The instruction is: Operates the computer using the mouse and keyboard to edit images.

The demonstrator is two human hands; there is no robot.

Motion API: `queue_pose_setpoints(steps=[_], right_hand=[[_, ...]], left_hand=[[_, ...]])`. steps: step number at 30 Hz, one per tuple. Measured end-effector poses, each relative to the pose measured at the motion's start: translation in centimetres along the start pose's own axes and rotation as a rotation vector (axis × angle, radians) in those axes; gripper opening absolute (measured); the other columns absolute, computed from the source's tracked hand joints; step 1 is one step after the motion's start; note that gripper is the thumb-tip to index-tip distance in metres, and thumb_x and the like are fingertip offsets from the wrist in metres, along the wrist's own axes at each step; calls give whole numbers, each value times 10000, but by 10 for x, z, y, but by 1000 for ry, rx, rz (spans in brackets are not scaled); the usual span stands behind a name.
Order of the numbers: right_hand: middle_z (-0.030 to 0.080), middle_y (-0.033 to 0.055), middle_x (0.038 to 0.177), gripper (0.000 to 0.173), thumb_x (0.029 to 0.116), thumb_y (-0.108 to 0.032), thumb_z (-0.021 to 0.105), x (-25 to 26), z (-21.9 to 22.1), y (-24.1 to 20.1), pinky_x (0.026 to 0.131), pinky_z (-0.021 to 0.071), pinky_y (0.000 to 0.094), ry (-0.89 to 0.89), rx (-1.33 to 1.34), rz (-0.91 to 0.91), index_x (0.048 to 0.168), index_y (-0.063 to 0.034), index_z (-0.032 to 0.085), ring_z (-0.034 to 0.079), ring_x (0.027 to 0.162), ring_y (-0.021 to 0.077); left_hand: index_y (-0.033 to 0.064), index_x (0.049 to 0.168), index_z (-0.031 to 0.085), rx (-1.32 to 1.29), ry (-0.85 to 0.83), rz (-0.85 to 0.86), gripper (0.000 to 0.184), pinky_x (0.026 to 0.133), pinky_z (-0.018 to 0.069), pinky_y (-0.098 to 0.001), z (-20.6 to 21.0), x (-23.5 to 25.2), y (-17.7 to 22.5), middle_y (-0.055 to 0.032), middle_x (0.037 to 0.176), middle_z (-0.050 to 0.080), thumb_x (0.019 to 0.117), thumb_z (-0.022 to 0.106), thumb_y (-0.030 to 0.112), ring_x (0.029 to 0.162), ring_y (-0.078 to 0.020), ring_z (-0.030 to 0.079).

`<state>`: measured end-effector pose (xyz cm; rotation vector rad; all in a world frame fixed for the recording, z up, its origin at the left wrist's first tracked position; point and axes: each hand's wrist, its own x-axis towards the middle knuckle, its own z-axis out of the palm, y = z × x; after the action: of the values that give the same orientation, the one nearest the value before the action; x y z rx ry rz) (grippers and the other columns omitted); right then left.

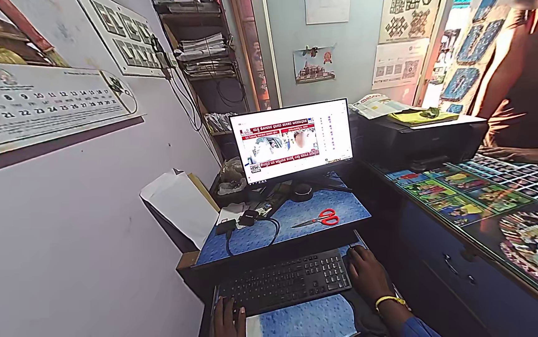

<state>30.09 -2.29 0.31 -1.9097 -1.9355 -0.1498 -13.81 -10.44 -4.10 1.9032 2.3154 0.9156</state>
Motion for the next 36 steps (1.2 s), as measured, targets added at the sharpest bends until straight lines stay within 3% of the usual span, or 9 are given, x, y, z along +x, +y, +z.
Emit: queue_pose_setpoints(steps=[6, 11, 21, 36], right_hand=[[601, 49, 1415, 448, 925, -370, 498, -1, 0, 1, 1083, 478, 439, -1, -2, -51, 1307, -223, 680, 551, 1330, 234], [588, 69, 1441, 454, 940, -354, 494, 0, 0, 0, 1099, 467, 445, -17, 2, -30, 1330, -202, 667, 538, 1353, 250], [617, 78, 1395, 450, 946, -365, 466, -1, -1, 0, 1078, 484, 442, 19, 32, -23, 1299, -197, 689, 566, 1318, 251], [645, 80, 1347, 444, 932, -348, 520, 0, 7, 6, 1051, 507, 425, 70, 31, -71, 1305, -184, 696, 599, 1268, 253]], left_hand=[[45, 1433, 555, 14, -2, 6, 543, 1167, 361, -567, 3, 1, -4, -271, 1611, 325, 1036, 448, 400, 1469, -446, 370], [110, 1430, 585, 45, 21, 88, 553, 1196, 325, -558, 12, 3, -14, -234, 1619, 341, 1048, 371, 447, 1488, -437, 341], [113, 1419, 596, 54, 15, 90, 544, 1187, 324, -575, 12, 3, -14, -242, 1603, 366, 1045, 376, 442, 1469, -469, 356], [91, 1414, 598, 47, 3, 97, 520, 1198, 295, -589, 8, 2, -11, -267, 1594, 366, 1047, 413, 410, 1472, -488, 341]])
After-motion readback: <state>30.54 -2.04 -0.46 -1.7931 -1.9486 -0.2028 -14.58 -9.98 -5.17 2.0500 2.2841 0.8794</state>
